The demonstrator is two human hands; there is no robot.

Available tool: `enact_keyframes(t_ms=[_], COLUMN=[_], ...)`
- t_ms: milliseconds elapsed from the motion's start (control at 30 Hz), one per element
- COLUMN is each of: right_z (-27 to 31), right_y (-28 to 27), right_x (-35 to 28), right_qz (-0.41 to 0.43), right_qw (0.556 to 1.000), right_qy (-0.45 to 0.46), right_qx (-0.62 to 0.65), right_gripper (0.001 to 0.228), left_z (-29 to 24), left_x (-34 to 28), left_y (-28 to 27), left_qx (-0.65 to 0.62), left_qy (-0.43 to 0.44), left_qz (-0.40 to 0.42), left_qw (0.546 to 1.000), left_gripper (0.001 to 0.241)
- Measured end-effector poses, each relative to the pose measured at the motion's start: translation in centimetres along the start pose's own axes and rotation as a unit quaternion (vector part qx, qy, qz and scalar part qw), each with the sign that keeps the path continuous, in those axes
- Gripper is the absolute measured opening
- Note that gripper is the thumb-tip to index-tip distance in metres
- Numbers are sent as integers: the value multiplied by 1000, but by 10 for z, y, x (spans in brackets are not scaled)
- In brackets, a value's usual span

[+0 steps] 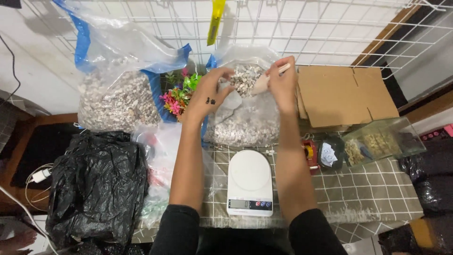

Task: A person uses a small scoop to transfer pebbles from a large bag into a smaller bag on a digital scale to reach a specific weight.

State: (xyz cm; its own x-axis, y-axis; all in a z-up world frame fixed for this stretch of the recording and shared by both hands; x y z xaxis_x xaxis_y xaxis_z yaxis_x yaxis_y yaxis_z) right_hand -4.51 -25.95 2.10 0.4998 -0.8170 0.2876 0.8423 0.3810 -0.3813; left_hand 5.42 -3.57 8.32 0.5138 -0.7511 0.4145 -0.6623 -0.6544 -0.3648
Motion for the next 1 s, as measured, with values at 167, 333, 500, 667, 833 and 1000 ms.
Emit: enact_keyframes(t_ms=[167,333,500,667,833,1000], right_z=[-16,-21,-78,-118,-120,-118], right_y=[-2,13,30,51,38,20], right_x=[-7,-3,-1,1,5,17], right_qz=[26,79,-30,-6,-37,-76], right_qw=[993,990,972,919,903,908], right_qy=[56,44,135,230,232,209], right_qx=[103,104,192,320,361,354], right_gripper=[14,22,15,18,14,20], left_z=[40,37,23,28,24,18], left_x=[-8,-16,-17,-16,0,13], left_y=[15,18,17,13,23,15], left_qx=[87,137,168,153,81,-3], left_qy=[-109,-195,-230,-208,-118,-18], left_qz=[83,141,162,123,75,-30], left_qw=[987,961,945,958,987,999], left_gripper=[24,18,14,13,4,21])
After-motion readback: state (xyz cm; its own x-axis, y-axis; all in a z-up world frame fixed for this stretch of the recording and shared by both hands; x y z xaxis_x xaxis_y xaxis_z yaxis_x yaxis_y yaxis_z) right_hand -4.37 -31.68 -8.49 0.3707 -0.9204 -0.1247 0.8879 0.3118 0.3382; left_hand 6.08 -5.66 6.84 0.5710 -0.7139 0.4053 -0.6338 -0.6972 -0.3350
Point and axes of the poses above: each hand's wrist, its own x-axis towards the middle knuckle, its own y-axis out of the palm, z = x × y, the point moved 10 cm from there along x, towards the middle knuckle, and after that the axes turned 13 degrees about -x, right-handed, at the moved point
